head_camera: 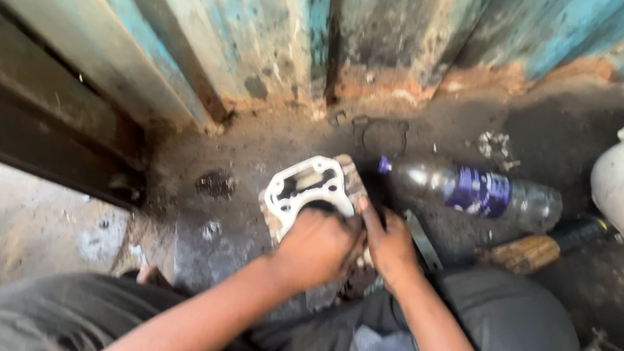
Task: The person sits on the floor and cleans a metal engine cylinder head using a grey cloth. They wipe the exterior surfaces and the central bore of the part, occasionally rotating it to access different areas. A plastic bottle and other engine components are visible nearby.
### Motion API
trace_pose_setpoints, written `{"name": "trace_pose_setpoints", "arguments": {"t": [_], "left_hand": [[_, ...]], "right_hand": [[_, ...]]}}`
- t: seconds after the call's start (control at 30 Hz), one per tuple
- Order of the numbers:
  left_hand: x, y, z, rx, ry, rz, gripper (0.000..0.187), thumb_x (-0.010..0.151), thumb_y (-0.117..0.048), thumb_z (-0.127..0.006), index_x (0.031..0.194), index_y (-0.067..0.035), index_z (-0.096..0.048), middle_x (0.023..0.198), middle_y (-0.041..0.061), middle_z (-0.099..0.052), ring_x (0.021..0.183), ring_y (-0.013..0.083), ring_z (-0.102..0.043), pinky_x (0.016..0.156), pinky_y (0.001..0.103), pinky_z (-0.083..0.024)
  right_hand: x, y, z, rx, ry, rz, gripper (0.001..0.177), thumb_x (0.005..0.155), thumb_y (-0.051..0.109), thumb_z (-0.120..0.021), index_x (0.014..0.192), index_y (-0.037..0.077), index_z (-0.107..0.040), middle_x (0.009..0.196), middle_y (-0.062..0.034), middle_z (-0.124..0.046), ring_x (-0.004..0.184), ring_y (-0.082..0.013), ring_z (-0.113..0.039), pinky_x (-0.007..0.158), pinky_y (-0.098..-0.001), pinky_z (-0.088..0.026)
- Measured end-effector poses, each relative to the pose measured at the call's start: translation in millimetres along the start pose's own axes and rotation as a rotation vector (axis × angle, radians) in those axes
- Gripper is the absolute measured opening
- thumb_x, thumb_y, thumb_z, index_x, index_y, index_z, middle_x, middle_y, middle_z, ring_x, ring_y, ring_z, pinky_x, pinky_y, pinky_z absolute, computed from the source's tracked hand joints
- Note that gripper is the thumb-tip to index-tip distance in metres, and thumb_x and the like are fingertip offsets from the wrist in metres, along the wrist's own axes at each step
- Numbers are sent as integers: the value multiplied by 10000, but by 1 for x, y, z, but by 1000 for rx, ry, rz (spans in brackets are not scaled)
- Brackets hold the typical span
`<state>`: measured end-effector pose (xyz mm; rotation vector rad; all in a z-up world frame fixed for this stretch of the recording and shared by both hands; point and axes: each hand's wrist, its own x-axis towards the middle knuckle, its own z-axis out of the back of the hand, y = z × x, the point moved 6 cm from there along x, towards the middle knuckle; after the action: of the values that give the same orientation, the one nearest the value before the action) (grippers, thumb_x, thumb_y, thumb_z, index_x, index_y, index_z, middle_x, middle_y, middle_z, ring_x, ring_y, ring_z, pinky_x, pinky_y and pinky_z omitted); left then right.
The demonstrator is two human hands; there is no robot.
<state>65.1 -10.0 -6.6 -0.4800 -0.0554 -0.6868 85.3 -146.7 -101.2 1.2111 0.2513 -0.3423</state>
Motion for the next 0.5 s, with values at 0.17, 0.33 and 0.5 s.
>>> {"name": "trace_pose_setpoints", "arguments": {"t": [0.17, 0.33, 0.5], "left_hand": [[-1, 3, 4, 5, 6, -5, 209, 879, -212, -677, 817, -21, -618, 659, 191, -659, 569, 396, -652, 554, 501, -499], [1, -3, 6, 22, 29, -35, 187, 823, -190, -679, 814, -13, -617, 657, 195, -654, 567, 397, -649, 549, 503, -500], [7, -35, 23, 91, 116, -132, 238, 879, -173, -660, 955, 47, -614, 611, 151, -652, 508, 354, -636, 492, 497, -488]], "right_hand": [[5, 11, 3, -163, -71, 222, 552, 949, 537, -604, 953, -2, -721, 834, -150, -724, 770, -221, -662, 751, -367, -518], [0, 11, 3, -23, -45, 187, 512, 936, 499, -618, 945, -1, -730, 837, -146, -755, 766, -231, -672, 749, -366, -529], [4, -7, 2, 267, -22, 36, 516, 971, 479, -642, 987, -26, -745, 811, -108, -707, 746, -214, -582, 671, -375, -475]]}}
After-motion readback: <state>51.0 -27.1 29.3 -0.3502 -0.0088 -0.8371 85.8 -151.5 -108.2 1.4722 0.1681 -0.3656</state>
